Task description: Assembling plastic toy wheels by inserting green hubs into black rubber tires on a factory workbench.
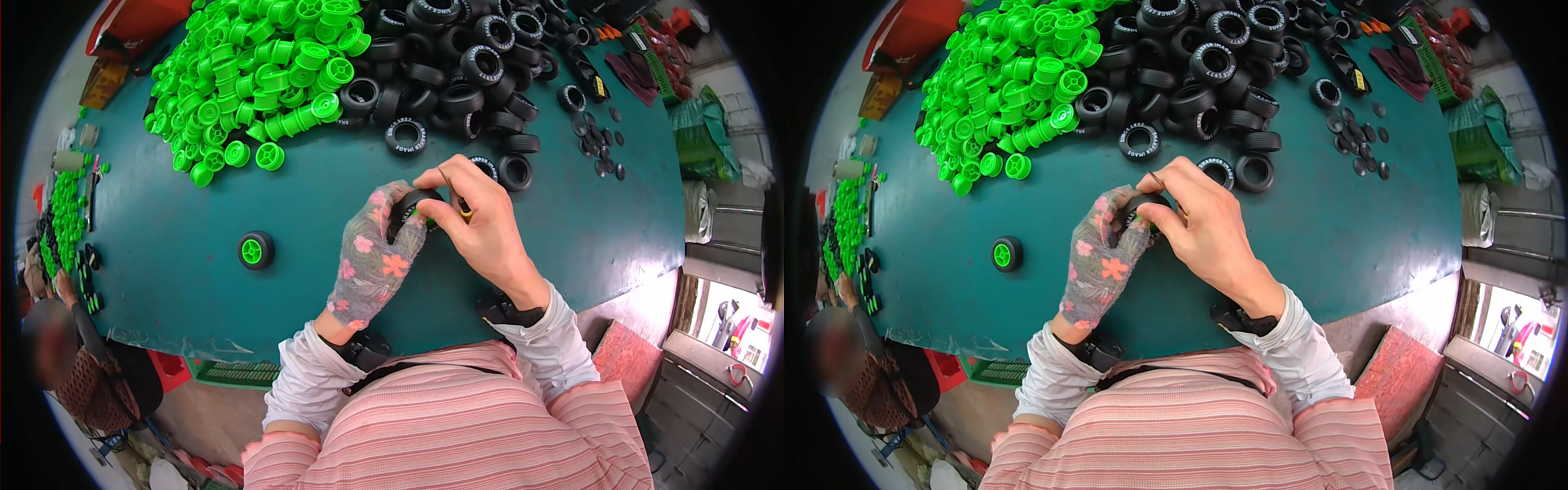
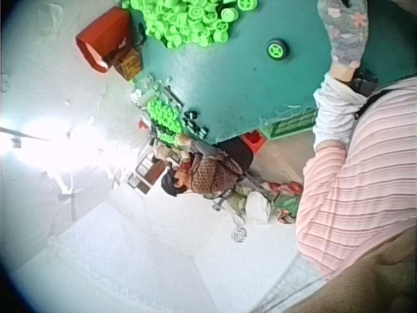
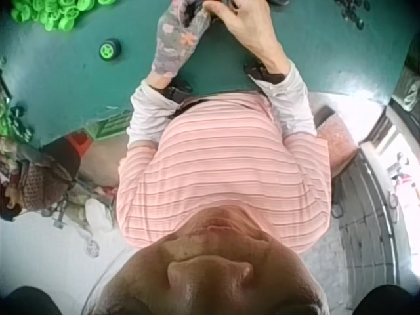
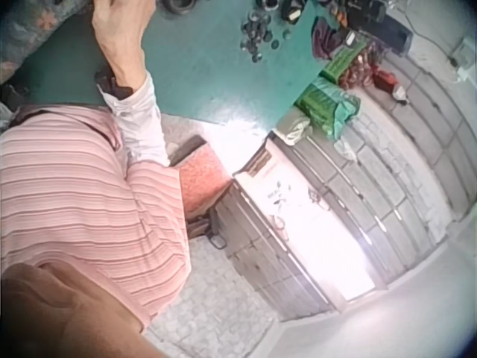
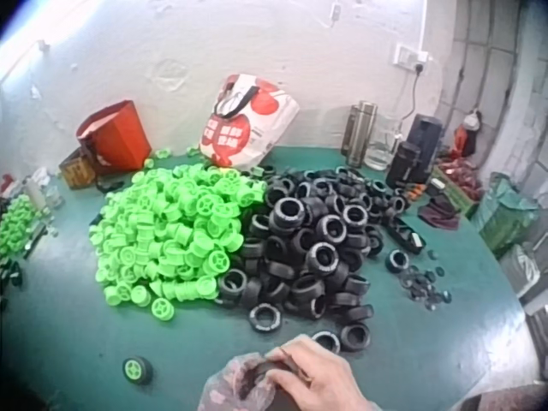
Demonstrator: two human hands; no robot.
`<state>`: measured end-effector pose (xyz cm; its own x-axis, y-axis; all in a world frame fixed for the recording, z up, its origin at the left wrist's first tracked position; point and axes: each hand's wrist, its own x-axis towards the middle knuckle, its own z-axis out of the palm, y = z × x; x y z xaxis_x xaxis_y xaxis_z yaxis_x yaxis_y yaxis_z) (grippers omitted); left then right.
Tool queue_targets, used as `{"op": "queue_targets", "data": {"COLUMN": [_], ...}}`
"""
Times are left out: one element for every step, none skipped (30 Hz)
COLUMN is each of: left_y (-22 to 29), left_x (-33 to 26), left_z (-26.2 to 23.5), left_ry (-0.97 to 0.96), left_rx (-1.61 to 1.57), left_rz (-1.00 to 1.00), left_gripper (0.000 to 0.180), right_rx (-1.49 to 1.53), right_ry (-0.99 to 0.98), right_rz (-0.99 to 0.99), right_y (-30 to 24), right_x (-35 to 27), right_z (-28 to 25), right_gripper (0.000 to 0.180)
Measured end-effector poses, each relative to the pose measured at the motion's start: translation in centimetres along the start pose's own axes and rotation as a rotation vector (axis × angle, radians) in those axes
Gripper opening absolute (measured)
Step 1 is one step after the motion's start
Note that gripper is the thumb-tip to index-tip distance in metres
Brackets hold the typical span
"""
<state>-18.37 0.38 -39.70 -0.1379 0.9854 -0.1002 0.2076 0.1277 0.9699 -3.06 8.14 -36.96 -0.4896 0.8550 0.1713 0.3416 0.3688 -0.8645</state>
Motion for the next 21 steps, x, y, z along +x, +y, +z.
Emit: {"op": "queue_targets", "data": {"left_y": [-0.4,-0.7,-0.9,-1.0,-1.1,-0.9,-0.6,-0.3,-0.2,-0.1,-0.1,0.0,0.0,0.0,0.0,0.0,0.0,0.1,0.1,0.2,0.0], "left_x": [-0.2,-0.4,-0.3,-0.1,0.0,0.0,-0.1,-0.2,-0.2,-0.1,-0.1,-0.1,-0.1,-0.1,0.0,0.2,0.3,0.3,0.3,0.3,0.2], "left_z": [0.3,0.4,0.3,0.4,0.6,0.6,0.4,0.3,0.2,0.2,0.1,0.2,0.2,0.3,0.4,0.5,0.6,0.6,0.7,0.8,0.9], "left_ry": [0.033,0.067,0.07,0.068,0.067,0.065,0.044,0.023,0.021,0.017,0.013,0.011,0.026,0.041,0.039,0.048,0.057,0.056,0.042,0.029,0.028], "left_rx": [-0.115,-0.229,-0.229,-0.374,-0.518,-0.518,-0.468,-0.418,-0.418,-0.428,-0.437,-0.437,-0.473,-0.51,-0.509,-0.452,-0.394,-0.394,-0.409,-0.425,-0.424], "left_rz": [0.016,0.032,0.033,-0.028,-0.09,-0.091,-0.095,-0.099,-0.099,-0.098,-0.096,-0.096,-0.116,-0.135,-0.136,-0.142,-0.148,-0.149,-0.14,-0.131,-0.132], "left_gripper": [0.039,0.04,0.04,0.041,0.042,0.042,0.041,0.04,0.04,0.039,0.039,0.039,0.039,0.039,0.039,0.039,0.039,0.039,0.039,0.039,0.039], "right_rx": [0.002,0.003,0.003,0.015,0.027,0.027,-0.006,-0.038,-0.038,-0.126,-0.215,-0.215,-0.191,-0.167,-0.167,-0.045,0.077,0.077,0.178,0.279,0.28], "right_ry": [0.007,0.014,0.012,0.001,-0.01,-0.008,0.019,0.047,0.047,0.066,0.085,0.086,0.113,0.141,0.141,0.095,0.048,0.049,0.019,-0.01,-0.01], "right_rz": [-0.008,-0.017,-0.019,0.007,0.032,0.033,-0.03,-0.093,-0.092,-0.148,-0.204,-0.203,-0.193,-0.183,-0.182,-0.034,0.114,0.115,0.228,0.342,0.343], "right_y": [0.1,0.1,-0.1,-0.2,-0.3,0.0,0.4,0.5,0.4,0.1,0.0,-0.1,-0.1,0.0,0.3,0.6,0.8,0.8,0.7,0.7,0.8], "right_x": [0.0,0.0,0.0,-0.1,-0.2,-0.3,-0.5,-0.6,-0.7,-1.0,-1.1,-1.1,-1.1,-1.1,-1.0,-0.8,-0.8,-0.8,-0.8,-0.8,-0.8], "right_z": [0.1,0.2,0.3,0.1,-0.1,0.0,0.2,0.4,0.5,0.7,0.8,1.0,1.2,1.3,1.1,0.8,0.5,0.2,-0.1,-0.3,-0.3], "right_gripper": [0.025,0.025,0.025,0.024,0.023,0.023,0.025,0.027,0.027,0.028,0.028,0.028,0.026,0.025,0.025,0.023,0.021,0.021,0.021,0.021,0.021]}}
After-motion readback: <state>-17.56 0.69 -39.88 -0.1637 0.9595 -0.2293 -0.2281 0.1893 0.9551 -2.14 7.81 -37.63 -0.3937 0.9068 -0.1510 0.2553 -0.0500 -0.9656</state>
